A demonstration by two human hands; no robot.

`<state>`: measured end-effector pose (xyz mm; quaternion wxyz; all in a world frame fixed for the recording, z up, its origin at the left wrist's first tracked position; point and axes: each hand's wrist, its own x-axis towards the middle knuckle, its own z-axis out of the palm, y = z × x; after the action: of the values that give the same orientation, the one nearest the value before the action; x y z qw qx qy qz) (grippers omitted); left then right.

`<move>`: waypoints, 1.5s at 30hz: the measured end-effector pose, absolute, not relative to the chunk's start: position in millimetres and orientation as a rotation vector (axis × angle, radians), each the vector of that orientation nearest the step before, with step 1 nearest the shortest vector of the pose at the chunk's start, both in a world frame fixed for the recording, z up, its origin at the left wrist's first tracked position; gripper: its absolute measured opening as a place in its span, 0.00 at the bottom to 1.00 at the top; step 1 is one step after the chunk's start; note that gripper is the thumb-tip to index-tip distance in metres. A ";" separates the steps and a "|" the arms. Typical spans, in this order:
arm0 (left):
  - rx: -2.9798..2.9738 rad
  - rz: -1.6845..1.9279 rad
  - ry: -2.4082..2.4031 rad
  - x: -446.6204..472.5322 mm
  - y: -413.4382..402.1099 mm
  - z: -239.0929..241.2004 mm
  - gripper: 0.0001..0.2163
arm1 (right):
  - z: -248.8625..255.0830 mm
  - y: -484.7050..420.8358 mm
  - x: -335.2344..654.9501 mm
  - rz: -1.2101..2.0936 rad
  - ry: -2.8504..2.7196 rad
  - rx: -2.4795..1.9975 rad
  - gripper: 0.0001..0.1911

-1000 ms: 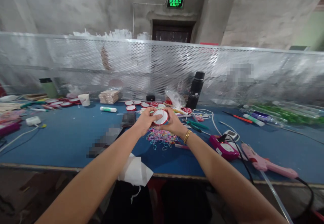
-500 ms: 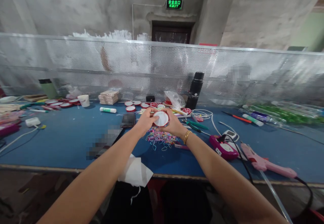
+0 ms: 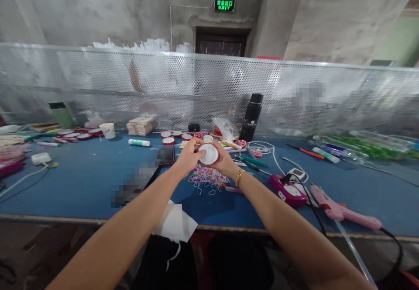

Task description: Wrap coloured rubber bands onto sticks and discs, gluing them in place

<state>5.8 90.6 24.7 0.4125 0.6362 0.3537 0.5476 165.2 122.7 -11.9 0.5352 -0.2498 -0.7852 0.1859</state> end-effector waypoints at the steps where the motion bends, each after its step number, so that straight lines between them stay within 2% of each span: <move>1: 1.612 1.373 0.887 5.7 91.0 24.4 0.13 | -12.3 123.2 165.2 0.439 -1.868 -0.593 0.36; 19: 1.670 1.311 0.927 5.4 85.9 28.2 0.12 | -1.9 109.0 165.9 0.271 -1.928 -0.574 0.39; 24: 1.661 1.358 0.920 4.5 89.8 27.4 0.13 | -3.6 111.8 164.5 0.284 -1.900 -0.597 0.35; 28: 1.635 1.469 0.938 2.8 94.2 27.3 0.12 | -6.5 116.4 157.7 0.537 -1.799 -0.584 0.33; 34: 1.488 1.582 0.895 1.3 93.9 30.9 0.12 | -9.9 119.7 155.6 1.353 -1.326 -0.633 0.25; 38: 1.478 1.568 0.969 -1.0 95.9 29.9 0.12 | -5.6 121.3 166.1 1.373 -1.133 -0.754 0.25; 45: 1.726 1.599 1.145 -6.7 111.3 19.0 0.11 | 2.8 113.5 165.3 1.214 -1.340 -0.766 0.22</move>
<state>-6.7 111.3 19.0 0.2593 0.6371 0.4227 0.5901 165.3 113.5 2.8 0.5555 -0.3244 -0.5675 0.5140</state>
